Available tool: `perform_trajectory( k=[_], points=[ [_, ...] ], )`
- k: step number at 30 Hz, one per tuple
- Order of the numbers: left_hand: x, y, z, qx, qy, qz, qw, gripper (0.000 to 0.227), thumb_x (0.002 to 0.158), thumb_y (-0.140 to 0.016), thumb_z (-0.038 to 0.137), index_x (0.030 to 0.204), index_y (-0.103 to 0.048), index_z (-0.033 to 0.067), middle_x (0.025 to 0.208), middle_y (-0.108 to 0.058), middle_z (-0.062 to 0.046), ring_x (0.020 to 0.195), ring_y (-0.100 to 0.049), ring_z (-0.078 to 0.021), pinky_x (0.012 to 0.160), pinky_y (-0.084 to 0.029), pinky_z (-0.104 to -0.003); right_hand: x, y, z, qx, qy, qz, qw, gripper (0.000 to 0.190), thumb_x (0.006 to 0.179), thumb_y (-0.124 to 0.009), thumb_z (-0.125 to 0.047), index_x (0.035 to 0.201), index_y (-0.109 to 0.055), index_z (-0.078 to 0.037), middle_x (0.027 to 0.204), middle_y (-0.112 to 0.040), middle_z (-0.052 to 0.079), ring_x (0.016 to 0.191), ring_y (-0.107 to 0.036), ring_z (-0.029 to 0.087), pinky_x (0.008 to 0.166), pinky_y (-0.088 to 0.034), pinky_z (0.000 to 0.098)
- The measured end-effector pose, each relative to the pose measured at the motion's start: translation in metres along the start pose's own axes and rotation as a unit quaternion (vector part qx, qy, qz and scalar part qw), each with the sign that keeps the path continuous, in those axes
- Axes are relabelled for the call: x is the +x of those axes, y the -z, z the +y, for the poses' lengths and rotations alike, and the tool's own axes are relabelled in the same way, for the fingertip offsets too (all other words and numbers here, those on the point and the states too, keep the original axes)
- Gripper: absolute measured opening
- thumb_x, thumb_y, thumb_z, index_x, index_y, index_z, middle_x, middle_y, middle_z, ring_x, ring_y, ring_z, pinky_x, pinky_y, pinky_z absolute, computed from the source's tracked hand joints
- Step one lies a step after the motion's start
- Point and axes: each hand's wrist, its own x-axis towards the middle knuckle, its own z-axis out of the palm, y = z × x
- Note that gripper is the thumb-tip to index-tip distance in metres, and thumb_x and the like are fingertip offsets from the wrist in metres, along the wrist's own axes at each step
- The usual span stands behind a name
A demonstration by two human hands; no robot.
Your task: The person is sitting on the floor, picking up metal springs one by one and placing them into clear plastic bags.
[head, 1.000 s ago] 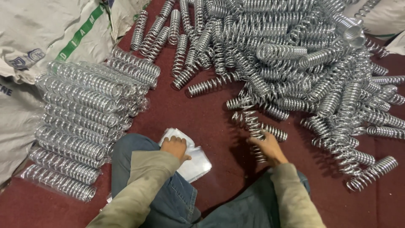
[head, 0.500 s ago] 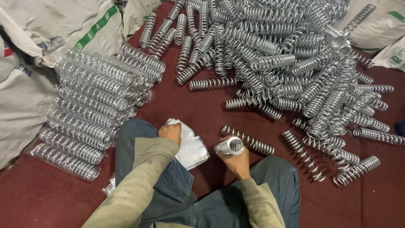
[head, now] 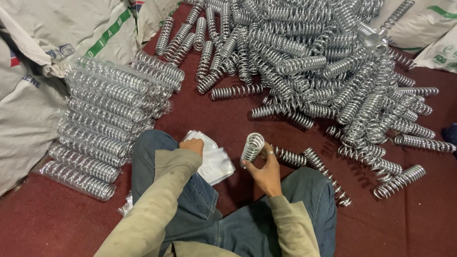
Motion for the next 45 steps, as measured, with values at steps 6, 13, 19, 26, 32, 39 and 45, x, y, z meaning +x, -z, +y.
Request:
perform_trajectory(
  k=[6, 13, 19, 26, 32, 39, 45],
  points=[
    [-0.087, 0.120, 0.038, -0.214, -0.094, 0.380, 0.895, 0.029, 0.097, -0.061, 0.000, 0.121, -0.071, 0.0127, 0.091, -0.071, -0.007, 0.079, -0.074, -0.0274, 0.066, -0.059, -0.038, -0.006, 0.011, -0.027, -0.001, 0.130, 0.084, 0.988, 0.093, 0.069, -0.095, -0.025, 0.147, -0.048, -0.007, 0.138, -0.059, 0.021, 0.133, -0.056, 0.040, 0.116, -0.040, 0.0521],
    [-0.165, 0.205, 0.095, -0.341, -0.354, 0.378, 0.784, 0.016, 0.104, -0.059, 0.006, 0.115, -0.070, 0.0071, 0.098, -0.075, -0.005, 0.076, -0.072, -0.0164, 0.062, -0.053, -0.028, -0.035, 0.030, -0.105, -0.051, 0.223, 0.010, 0.973, 0.049, 0.086, -0.078, -0.036, 0.129, -0.063, -0.015, 0.125, -0.066, 0.002, 0.116, -0.060, 0.019, 0.097, -0.048, 0.0324],
    [-0.209, 0.216, 0.103, -0.737, -0.111, -0.111, 0.657, 0.035, 0.102, -0.059, 0.030, 0.093, -0.071, -0.0020, 0.053, -0.060, -0.008, 0.029, -0.046, -0.0108, 0.029, -0.030, -0.021, -0.056, 0.024, -0.078, 0.072, 0.203, 0.148, 0.965, 0.015, 0.104, -0.060, -0.018, 0.103, -0.068, -0.005, 0.088, -0.066, 0.002, 0.077, -0.060, 0.010, 0.070, -0.050, 0.0240],
    [-0.211, 0.220, 0.093, -0.586, -0.148, 0.101, 0.790, 0.025, 0.099, -0.061, 0.027, 0.096, -0.078, 0.0079, 0.056, -0.063, -0.001, 0.041, -0.053, -0.0094, 0.043, -0.044, -0.024, -0.064, 0.031, -0.064, 0.136, 0.043, 0.071, 0.987, 0.017, 0.102, -0.060, -0.021, 0.099, -0.070, -0.007, 0.082, -0.063, 0.000, 0.072, -0.056, 0.009, 0.068, -0.046, 0.0239],
    [-0.196, 0.128, 0.120, -0.938, -0.067, -0.277, 0.197, 0.026, 0.108, -0.045, 0.017, 0.124, -0.049, -0.0022, 0.092, -0.058, -0.034, 0.057, -0.063, -0.0402, 0.031, -0.051, -0.041, -0.066, 0.019, -0.071, 0.127, 0.056, 0.123, 0.983, 0.013, 0.100, -0.064, -0.018, 0.094, -0.068, -0.007, 0.082, -0.064, 0.000, 0.077, -0.058, 0.010, 0.069, -0.047, 0.0239],
    [-0.189, 0.121, 0.154, -0.858, -0.098, -0.104, 0.493, 0.031, 0.096, -0.069, 0.036, 0.105, -0.053, 0.0108, 0.076, -0.064, -0.007, 0.068, -0.060, -0.0165, 0.067, -0.049, -0.031, -0.058, 0.039, -0.047, 0.287, -0.072, 0.028, 0.955, 0.014, 0.104, -0.059, -0.016, 0.095, -0.060, -0.006, 0.074, -0.059, 0.006, 0.065, -0.056, 0.018, 0.061, -0.049, 0.0325],
    [-0.161, 0.135, 0.122, -0.813, -0.094, -0.106, 0.565, 0.062, 0.104, -0.037, 0.052, 0.072, -0.063, 0.0060, 0.068, -0.061, -0.007, 0.070, -0.057, -0.0165, 0.076, -0.045, -0.028, -0.053, 0.039, -0.041, 0.225, -0.137, -0.094, 0.960, 0.015, 0.097, -0.068, -0.016, 0.088, -0.067, -0.005, 0.077, -0.055, 0.003, 0.071, -0.050, 0.015, 0.068, -0.043, 0.0312]
  ],
)
